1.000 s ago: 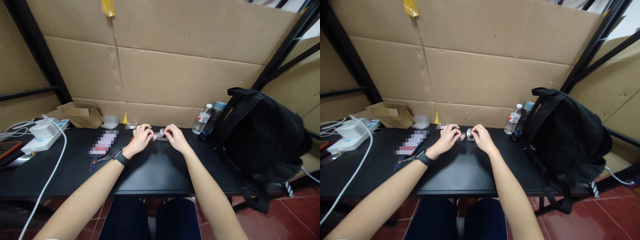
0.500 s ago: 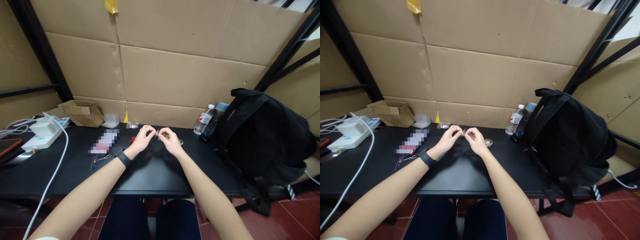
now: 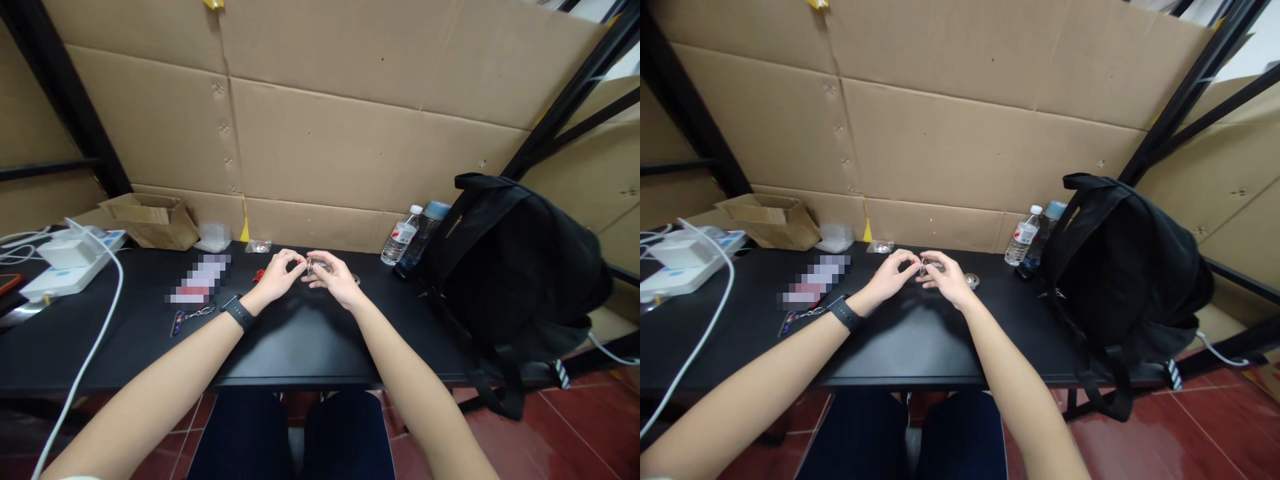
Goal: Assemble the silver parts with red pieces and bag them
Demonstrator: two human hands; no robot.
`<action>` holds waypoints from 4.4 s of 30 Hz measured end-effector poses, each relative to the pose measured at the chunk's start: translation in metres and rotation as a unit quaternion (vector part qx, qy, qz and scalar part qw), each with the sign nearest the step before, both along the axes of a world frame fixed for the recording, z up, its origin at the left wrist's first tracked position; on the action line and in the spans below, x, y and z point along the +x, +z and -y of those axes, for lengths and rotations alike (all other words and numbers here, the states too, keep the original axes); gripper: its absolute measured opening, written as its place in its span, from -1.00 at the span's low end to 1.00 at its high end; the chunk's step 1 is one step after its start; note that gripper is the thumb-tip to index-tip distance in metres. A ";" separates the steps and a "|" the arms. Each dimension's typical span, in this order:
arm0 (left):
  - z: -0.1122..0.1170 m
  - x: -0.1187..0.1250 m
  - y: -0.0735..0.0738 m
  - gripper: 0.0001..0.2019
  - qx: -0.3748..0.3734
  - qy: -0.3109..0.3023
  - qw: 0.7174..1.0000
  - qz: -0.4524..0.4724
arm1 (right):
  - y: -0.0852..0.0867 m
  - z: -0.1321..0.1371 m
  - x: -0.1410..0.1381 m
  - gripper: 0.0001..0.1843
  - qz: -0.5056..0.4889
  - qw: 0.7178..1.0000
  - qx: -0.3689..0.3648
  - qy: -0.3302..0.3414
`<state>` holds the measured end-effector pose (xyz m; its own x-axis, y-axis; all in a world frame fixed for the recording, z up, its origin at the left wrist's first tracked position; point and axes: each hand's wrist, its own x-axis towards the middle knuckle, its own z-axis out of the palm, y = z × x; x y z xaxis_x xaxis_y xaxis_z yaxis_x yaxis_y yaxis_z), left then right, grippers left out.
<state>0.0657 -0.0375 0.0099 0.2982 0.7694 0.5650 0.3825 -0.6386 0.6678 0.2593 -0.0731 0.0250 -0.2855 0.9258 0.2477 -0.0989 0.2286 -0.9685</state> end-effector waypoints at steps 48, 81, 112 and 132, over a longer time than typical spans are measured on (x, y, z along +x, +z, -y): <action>0.003 -0.002 -0.009 -0.60 0.000 -0.010 0.971 -0.238 | -0.020 -0.030 0.038 -0.59 0.261 0.960 0.048 -0.086; 0.015 0.000 -0.005 -0.57 -0.045 -0.102 0.898 -0.426 | 0.007 -0.012 0.054 -0.73 0.533 0.831 0.151 -0.054; 0.021 -0.001 0.007 -0.65 -0.057 -0.164 0.904 -0.391 | -0.017 -0.029 0.022 -0.67 0.546 0.785 0.170 -0.237; 0.000 -0.008 -0.006 -0.80 0.067 0.005 0.941 -0.333 | -0.017 -0.036 0.056 -0.78 0.410 0.883 0.216 -0.074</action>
<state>0.0572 -0.0373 0.0038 0.6136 0.7094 0.3469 0.6938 -0.6941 0.1921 0.3151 -0.0374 0.0081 -0.4158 0.8381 0.3531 0.6570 0.5452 -0.5207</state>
